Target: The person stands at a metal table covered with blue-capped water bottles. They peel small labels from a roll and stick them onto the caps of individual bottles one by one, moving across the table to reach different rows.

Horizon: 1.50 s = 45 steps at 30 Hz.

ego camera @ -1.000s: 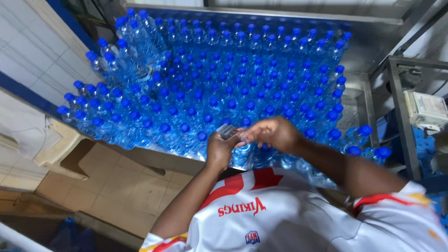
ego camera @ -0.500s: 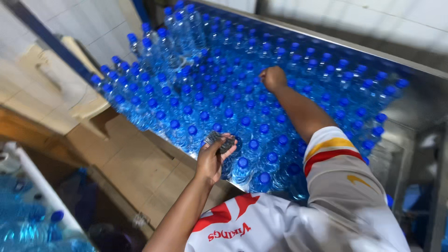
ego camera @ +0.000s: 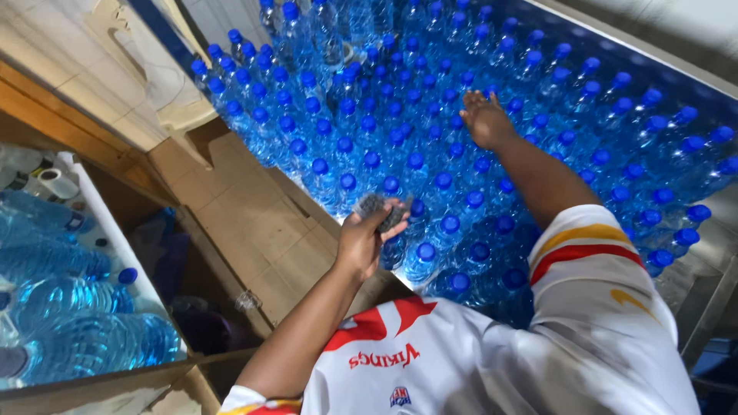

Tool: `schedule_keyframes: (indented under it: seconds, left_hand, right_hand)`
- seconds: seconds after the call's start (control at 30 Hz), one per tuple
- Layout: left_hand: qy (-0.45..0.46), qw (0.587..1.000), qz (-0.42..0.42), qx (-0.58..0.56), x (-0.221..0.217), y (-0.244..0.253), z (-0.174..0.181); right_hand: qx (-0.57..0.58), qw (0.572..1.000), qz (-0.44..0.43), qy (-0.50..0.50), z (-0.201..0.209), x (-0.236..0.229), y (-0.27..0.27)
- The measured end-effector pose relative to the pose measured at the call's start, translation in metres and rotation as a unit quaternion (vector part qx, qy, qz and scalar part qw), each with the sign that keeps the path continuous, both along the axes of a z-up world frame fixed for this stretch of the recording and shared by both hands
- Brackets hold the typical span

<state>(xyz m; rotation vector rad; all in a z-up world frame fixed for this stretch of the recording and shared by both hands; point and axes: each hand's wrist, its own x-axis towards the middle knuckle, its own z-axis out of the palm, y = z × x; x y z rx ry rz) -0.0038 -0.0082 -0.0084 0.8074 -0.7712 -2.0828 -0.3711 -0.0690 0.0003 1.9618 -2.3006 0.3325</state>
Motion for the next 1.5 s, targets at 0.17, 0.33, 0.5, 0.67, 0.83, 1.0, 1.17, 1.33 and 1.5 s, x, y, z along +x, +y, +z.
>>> schedule_keyframes:
  seconds: [0.17,0.33,0.5,0.67,0.83,1.0,1.17,1.33,1.5]
  left_hand:
    - [-0.034,0.999,0.027,0.006,-0.004,-0.005,0.018]
    - [-0.061,0.995,0.072,-0.014,-0.012,-0.009,0.014]
    - [-0.054,0.997,0.057,-0.011,-0.017,-0.005,0.011]
    - [-0.064,0.995,0.062,-0.047,-0.018,-0.002,0.018]
    - [-0.084,0.993,0.069,-0.044,-0.019,-0.009,-0.001]
    - [-0.129,0.985,0.086,-0.07,-0.019,-0.01,-0.006]
    - [-0.11,0.991,0.051,-0.052,-0.01,-0.001,0.007]
    - [-0.129,0.991,-0.036,-0.023,-0.002,0.009,0.025]
    - [-0.066,0.995,-0.076,0.005,0.003,0.015,0.02]
  right_hand:
    - [0.044,0.991,-0.058,-0.116,0.028,0.021,0.005]
    - [-0.085,0.88,0.141,-0.446,0.057,0.087,0.024]
    - [0.125,0.878,0.177,-0.426,0.059,0.151,0.064]
    - [0.066,0.844,0.14,-0.514,0.062,0.156,0.077]
    - [-0.106,0.895,0.135,-0.411,0.056,0.155,0.08]
    - [0.224,0.748,0.179,-0.599,0.072,0.13,0.079]
    - [0.105,0.861,0.071,-0.493,0.105,0.086,0.053]
    - [-0.292,0.917,-0.027,-0.27,0.078,-0.006,0.013]
    - [-0.222,0.958,-0.164,-0.081,0.026,-0.058,-0.016]
